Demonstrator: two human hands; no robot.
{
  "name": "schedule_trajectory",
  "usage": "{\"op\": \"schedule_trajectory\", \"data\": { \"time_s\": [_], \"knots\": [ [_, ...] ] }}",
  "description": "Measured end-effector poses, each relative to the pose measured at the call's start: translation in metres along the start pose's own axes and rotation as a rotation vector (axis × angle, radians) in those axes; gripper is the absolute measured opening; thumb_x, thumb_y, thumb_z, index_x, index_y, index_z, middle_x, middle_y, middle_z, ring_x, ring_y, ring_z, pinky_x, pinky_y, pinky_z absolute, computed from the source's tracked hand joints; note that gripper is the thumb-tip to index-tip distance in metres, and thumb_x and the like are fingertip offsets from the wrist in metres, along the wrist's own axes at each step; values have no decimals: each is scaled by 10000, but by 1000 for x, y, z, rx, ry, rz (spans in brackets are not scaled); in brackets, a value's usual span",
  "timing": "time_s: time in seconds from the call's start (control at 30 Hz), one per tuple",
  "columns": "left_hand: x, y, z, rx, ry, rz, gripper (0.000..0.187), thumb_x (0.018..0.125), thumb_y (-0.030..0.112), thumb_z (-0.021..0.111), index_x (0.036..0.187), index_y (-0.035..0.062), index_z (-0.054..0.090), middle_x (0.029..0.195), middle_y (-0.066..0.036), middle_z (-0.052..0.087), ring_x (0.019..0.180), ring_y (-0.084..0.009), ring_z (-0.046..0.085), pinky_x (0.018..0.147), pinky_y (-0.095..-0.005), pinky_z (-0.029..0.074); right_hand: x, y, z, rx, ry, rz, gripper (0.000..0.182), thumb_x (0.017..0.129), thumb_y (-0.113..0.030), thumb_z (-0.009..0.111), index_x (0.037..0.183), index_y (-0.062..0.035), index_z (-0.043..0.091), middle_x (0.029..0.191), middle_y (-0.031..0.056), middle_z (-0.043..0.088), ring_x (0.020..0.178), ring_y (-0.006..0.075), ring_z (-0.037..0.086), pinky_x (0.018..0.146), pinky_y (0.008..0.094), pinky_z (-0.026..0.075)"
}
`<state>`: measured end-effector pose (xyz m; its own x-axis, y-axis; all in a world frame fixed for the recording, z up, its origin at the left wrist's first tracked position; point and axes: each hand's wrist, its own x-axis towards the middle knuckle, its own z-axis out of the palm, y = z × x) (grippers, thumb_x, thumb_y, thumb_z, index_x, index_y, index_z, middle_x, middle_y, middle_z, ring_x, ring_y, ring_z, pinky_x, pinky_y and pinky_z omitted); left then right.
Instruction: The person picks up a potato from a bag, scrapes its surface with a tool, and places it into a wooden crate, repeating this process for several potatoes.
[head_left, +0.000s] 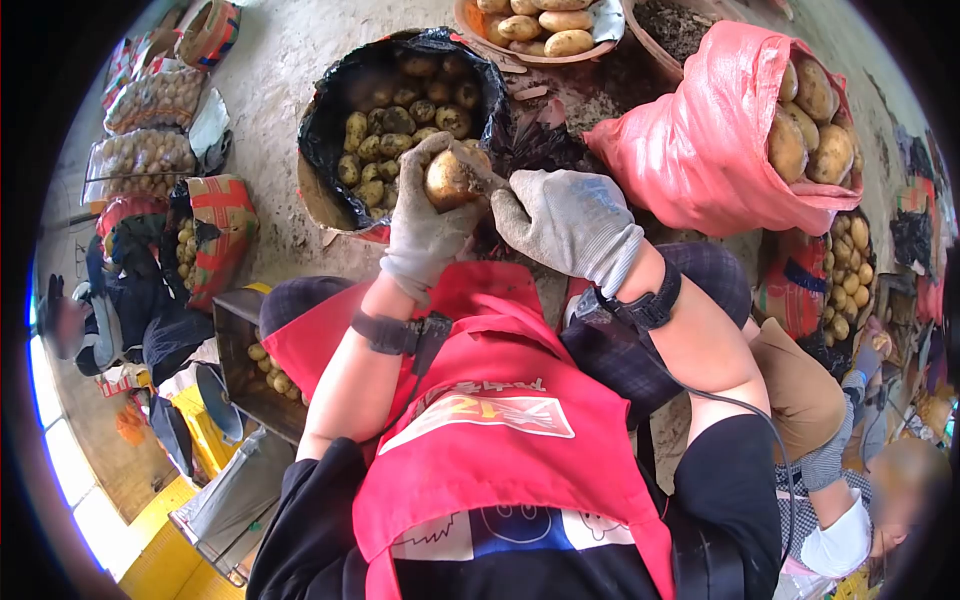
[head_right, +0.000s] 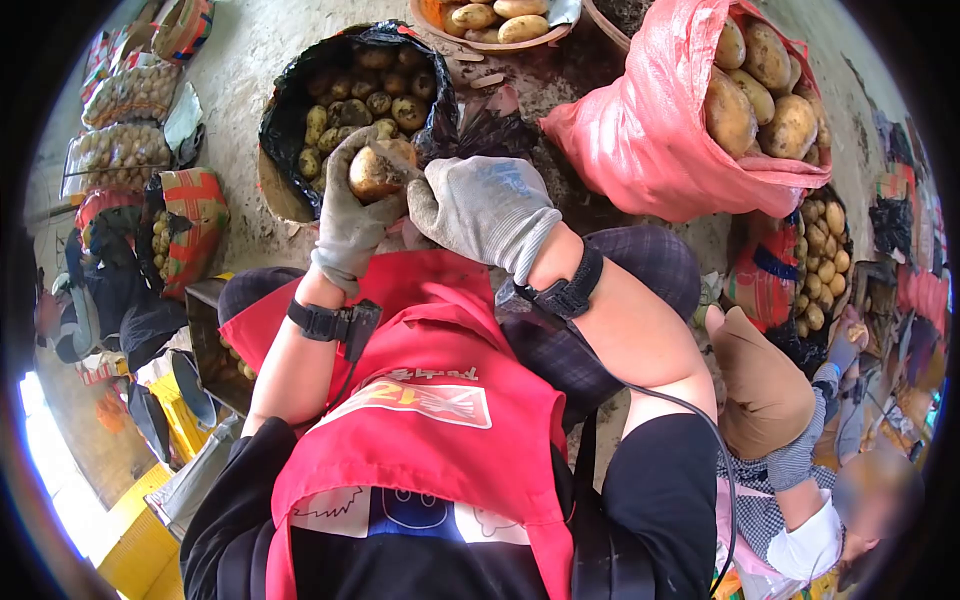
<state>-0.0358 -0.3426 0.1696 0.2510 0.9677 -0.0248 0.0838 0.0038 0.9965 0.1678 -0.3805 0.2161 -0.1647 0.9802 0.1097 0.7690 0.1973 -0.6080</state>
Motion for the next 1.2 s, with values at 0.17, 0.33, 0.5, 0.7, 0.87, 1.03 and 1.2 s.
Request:
{"op": "schedule_trajectory", "data": {
  "time_s": [0.17,0.33,0.5,0.7,0.87,1.03,1.2],
  "knots": [
    [-6,-1,5,-142,-78,54,876,754,-23,888,1490,65,422,1372,-116,558,1241,-215,601,1069,-364,525,-7,-14,2,-3,-132,-75,365,986,-385,609,805,-83,703,717,220,703,691,413,725,630,518,571],
    [-4,8,-7,-110,-44,-83,841,767,-54,861,1485,71,440,1366,-100,565,1241,-202,592,1072,-357,523,3,1,-8,-5,-7,7,356,991,-378,622,805,-84,699,788,225,717,708,418,720,615,521,551],
    [-4,11,-1,-69,-30,-31,815,756,-68,849,1465,58,468,1346,-92,565,1219,-204,602,1053,-356,534,-3,-5,-5,-29,-66,-35,347,981,-379,625,809,-91,715,740,220,710,700,423,723,625,532,560],
    [-4,9,-8,-105,-53,-77,774,761,-29,879,1433,36,502,1259,-74,597,1173,-183,627,1017,-334,548,0,-6,-10,-51,-88,-15,395,999,-420,581,864,-87,744,805,200,753,751,396,757,692,518,602],
    [-5,7,-5,-35,-26,-79,739,767,16,902,1409,35,536,1258,-78,623,1127,-164,653,957,-311,562,-1,-5,-2,-132,-51,-39,363,995,-396,595,837,-99,731,754,186,740,707,387,747,648,515,591],
    [-8,-4,-7,181,-50,36,746,776,16,907,1421,53,536,1275,-87,653,1107,-162,667,951,-309,573,-3,-11,5,-123,-148,-140,350,998,-386,600,832,-98,709,720,194,719,685,398,734,635,530,581],
    [-18,42,-31,-64,30,-199,701,818,3,882,1432,78,553,1228,-55,703,1092,-143,679,925,-311,588,13,-6,-5,283,62,-96,369,1020,-396,599,875,-80,726,813,233,719,772,439,720,674,516,565]
  ]
}}
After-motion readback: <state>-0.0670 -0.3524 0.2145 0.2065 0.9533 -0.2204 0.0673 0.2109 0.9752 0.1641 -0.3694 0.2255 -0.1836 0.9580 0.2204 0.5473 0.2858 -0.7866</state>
